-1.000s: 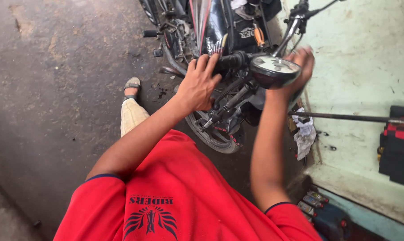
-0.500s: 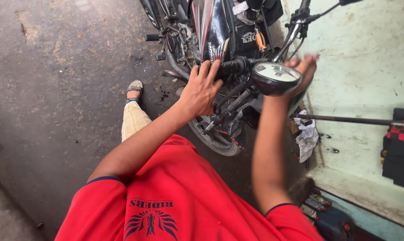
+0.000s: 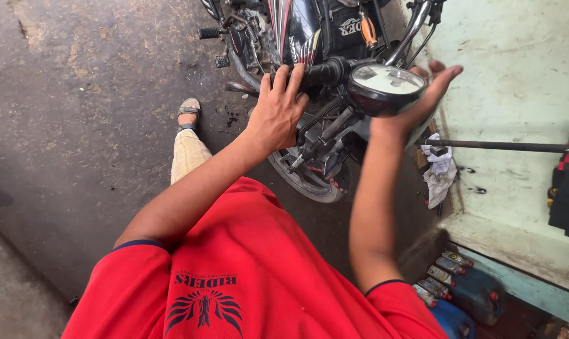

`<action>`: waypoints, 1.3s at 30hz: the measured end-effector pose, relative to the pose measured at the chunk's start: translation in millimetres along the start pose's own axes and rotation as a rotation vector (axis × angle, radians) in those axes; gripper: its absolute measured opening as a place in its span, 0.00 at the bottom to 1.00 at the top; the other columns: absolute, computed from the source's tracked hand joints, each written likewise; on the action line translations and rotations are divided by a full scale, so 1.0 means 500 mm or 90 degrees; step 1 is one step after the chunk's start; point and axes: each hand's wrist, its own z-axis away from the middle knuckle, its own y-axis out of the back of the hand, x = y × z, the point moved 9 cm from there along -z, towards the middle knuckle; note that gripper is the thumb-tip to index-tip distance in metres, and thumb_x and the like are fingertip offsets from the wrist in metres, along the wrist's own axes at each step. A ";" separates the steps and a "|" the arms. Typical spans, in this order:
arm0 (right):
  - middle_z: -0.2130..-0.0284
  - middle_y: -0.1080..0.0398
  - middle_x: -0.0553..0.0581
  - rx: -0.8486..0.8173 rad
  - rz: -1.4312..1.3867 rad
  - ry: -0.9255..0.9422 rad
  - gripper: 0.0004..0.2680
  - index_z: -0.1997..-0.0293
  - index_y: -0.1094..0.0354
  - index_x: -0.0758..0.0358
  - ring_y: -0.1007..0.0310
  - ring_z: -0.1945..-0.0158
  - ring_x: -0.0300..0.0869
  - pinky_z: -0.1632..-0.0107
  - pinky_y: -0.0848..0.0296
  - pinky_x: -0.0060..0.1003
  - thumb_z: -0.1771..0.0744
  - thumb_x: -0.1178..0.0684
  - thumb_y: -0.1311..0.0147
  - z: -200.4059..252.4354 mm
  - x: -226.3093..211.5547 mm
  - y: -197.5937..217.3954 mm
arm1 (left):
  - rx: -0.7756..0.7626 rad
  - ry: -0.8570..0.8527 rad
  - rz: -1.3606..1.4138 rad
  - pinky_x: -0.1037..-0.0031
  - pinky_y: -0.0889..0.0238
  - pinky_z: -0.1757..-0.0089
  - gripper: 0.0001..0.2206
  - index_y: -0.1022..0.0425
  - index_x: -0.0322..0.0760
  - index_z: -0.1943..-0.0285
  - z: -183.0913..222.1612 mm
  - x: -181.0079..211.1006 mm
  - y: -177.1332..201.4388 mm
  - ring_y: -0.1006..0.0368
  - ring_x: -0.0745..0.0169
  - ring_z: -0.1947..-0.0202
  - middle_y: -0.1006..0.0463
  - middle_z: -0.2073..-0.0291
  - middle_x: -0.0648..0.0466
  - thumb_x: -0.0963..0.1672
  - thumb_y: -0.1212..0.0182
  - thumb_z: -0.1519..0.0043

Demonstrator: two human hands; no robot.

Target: The person uses a socket wrench with a long extension bar to loosen and tighten bolts on a motorcycle's handlebar and headlight area, repositioning the tool on different fasteners and steadying parts by hand. At the end they walk to a tray of tools and reach into it.

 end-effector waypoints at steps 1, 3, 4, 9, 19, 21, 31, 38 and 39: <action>0.71 0.41 0.52 -0.031 0.035 0.099 0.15 0.61 0.39 0.60 0.35 0.69 0.40 0.64 0.27 0.37 0.28 0.37 0.56 -0.013 0.005 0.020 | -0.006 -0.001 0.002 0.48 0.43 0.44 0.27 0.21 0.35 0.55 0.000 -0.002 -0.001 0.43 0.36 0.37 0.40 0.33 0.36 0.49 0.30 0.64; 0.69 0.41 0.51 -0.053 0.071 0.199 0.16 0.62 0.40 0.61 0.33 0.66 0.41 0.60 0.23 0.37 0.27 0.37 0.56 -0.043 0.011 0.050 | -0.015 -0.008 0.006 0.48 0.43 0.45 0.27 0.21 0.34 0.54 0.005 -0.003 -0.008 0.43 0.36 0.37 0.40 0.33 0.36 0.49 0.30 0.64; 0.65 0.38 0.53 -0.143 0.136 0.190 0.15 0.60 0.37 0.64 0.33 0.63 0.39 0.58 0.26 0.36 0.27 0.40 0.52 -0.061 0.017 0.031 | 0.007 -0.010 -0.008 0.48 0.43 0.44 0.26 0.21 0.34 0.54 0.010 -0.004 -0.005 0.43 0.35 0.36 0.41 0.32 0.36 0.49 0.29 0.62; 0.72 0.36 0.51 -0.603 0.124 -0.052 0.16 0.64 0.39 0.62 0.32 0.68 0.37 0.64 0.33 0.30 0.23 0.44 0.52 -0.126 0.049 -0.001 | -0.012 -0.019 -0.030 0.48 0.43 0.45 0.29 0.21 0.34 0.53 0.004 0.004 -0.018 0.44 0.36 0.36 0.41 0.33 0.35 0.49 0.29 0.65; 0.68 0.35 0.48 0.047 -0.033 0.178 0.13 0.66 0.34 0.61 0.28 0.63 0.38 0.62 0.25 0.37 0.29 0.44 0.57 0.007 0.010 0.001 | -0.016 -0.005 -0.038 0.47 0.43 0.44 0.26 0.21 0.34 0.55 0.000 0.000 -0.011 0.44 0.34 0.36 0.41 0.32 0.35 0.50 0.29 0.61; 0.68 0.34 0.46 0.040 0.167 0.190 0.17 0.68 0.32 0.62 0.25 0.65 0.36 0.65 0.24 0.35 0.30 0.40 0.62 -0.055 -0.008 0.033 | -0.018 -0.014 -0.040 0.46 0.43 0.44 0.27 0.21 0.33 0.55 -0.001 0.003 -0.010 0.44 0.33 0.36 0.41 0.32 0.35 0.50 0.29 0.61; 0.75 0.40 0.50 0.054 -0.099 0.102 0.12 0.63 0.36 0.61 0.36 0.72 0.37 0.69 0.32 0.34 0.29 0.43 0.53 -0.019 0.014 0.025 | -0.019 -0.012 -0.049 0.45 0.43 0.44 0.28 0.22 0.32 0.52 0.003 0.007 -0.021 0.45 0.32 0.36 0.43 0.32 0.34 0.50 0.29 0.61; 0.72 0.36 0.52 -0.487 0.009 -0.072 0.11 0.60 0.37 0.66 0.41 0.75 0.33 0.71 0.44 0.27 0.24 0.50 0.53 -0.161 0.087 0.030 | -0.046 0.010 -0.099 0.45 0.41 0.46 0.29 0.22 0.30 0.50 -0.006 0.009 -0.030 0.46 0.33 0.36 0.45 0.32 0.35 0.53 0.28 0.57; 0.72 0.36 0.52 -0.482 0.009 -0.072 0.11 0.60 0.37 0.66 0.41 0.75 0.33 0.71 0.44 0.27 0.24 0.50 0.53 -0.145 0.065 0.015 | -0.049 0.006 -0.098 0.45 0.41 0.46 0.29 0.22 0.30 0.50 -0.005 0.013 -0.033 0.46 0.33 0.36 0.45 0.32 0.35 0.53 0.28 0.57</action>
